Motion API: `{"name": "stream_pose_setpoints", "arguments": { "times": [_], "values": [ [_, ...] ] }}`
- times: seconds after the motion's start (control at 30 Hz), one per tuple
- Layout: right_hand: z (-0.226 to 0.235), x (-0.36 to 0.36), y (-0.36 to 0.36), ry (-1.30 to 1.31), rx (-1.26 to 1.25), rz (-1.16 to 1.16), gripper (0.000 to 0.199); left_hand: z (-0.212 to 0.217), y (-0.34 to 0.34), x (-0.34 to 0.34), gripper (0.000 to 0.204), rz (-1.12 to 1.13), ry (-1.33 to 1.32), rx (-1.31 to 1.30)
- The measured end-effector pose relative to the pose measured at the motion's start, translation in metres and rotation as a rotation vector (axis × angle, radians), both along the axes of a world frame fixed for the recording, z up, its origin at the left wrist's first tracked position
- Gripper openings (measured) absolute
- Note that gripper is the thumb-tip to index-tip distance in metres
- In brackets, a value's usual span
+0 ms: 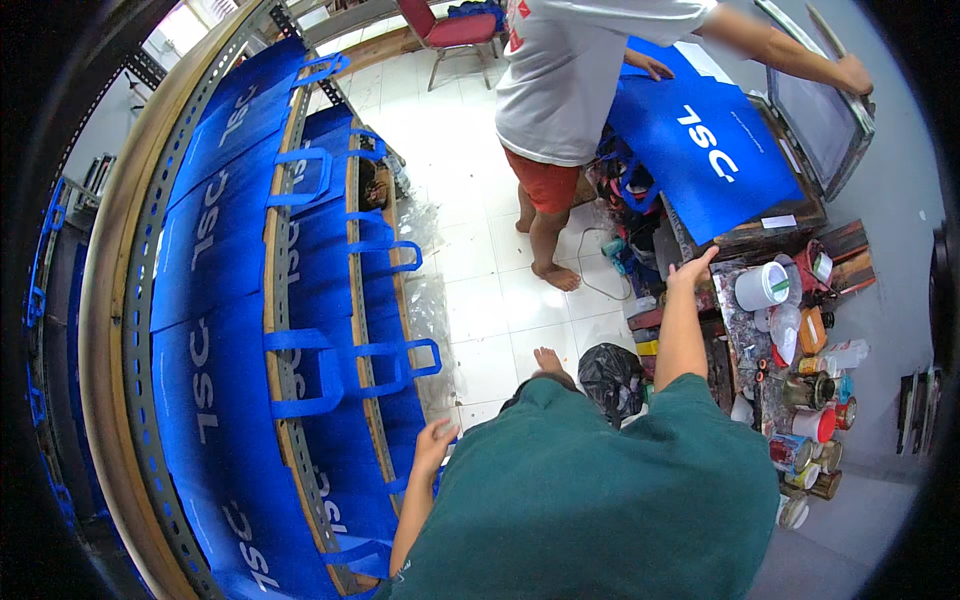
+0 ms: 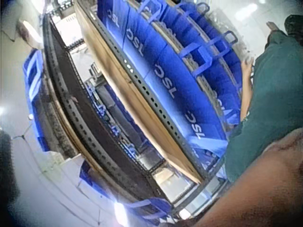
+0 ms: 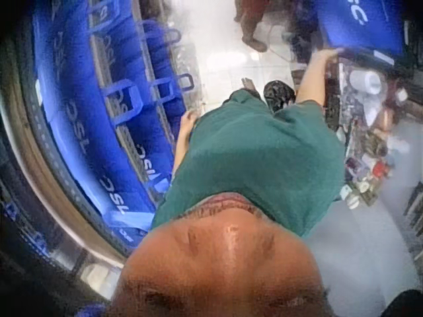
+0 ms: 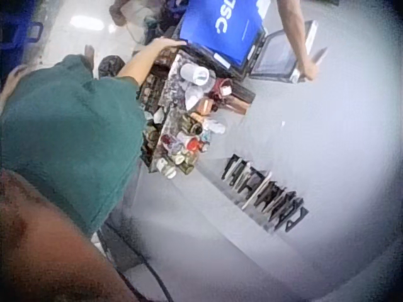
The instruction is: The person takes blue tote bags from a metal rack, folds them flat by hand, and stacks them on a table. Another person is seen working in the background at a separate station.
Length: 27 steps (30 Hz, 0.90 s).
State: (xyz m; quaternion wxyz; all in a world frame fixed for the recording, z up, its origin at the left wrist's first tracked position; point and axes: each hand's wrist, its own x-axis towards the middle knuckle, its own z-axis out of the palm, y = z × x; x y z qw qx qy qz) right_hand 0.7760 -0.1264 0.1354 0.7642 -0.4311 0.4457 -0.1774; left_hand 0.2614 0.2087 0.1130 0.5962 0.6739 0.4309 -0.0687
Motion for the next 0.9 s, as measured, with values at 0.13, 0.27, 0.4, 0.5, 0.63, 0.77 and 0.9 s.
{"name": "stream_pose_setpoints", "arguments": {
  "times": [0.13,0.27,0.4,0.5,0.63,0.77,0.9],
  "values": [
    [-0.006,0.06,-0.045,-0.092,0.075,-0.029,0.078,0.015,-0.01,-0.019,0.045,0.111,0.168,-0.223],
    [0.039,0.062,-0.008,0.039,0.061,-0.22,0.05,0.007,-0.012,0.006,0.045,0.119,0.108,-0.189],
    [0.035,0.079,-0.075,-0.273,0.236,0.249,0.025,-0.003,-0.01,0.087,0.049,0.013,0.004,-0.249],
    [0.104,0.074,-0.094,-0.456,0.16,0.514,0.032,0.006,-0.025,0.131,0.055,-0.068,-0.002,-0.314],
    [0.258,0.001,-0.062,-0.618,-0.178,0.808,0.036,-0.001,-0.047,0.185,0.074,-0.16,0.015,-0.537],
    [0.355,-0.077,-0.068,-0.713,-0.36,1.119,0.046,0.019,-0.08,0.237,0.095,-0.155,-0.184,-1.206],
    [0.407,-0.197,-0.04,-0.67,-0.457,1.214,0.085,0.055,-0.088,0.261,0.105,-0.163,-0.635,-1.564]
  ]
}}
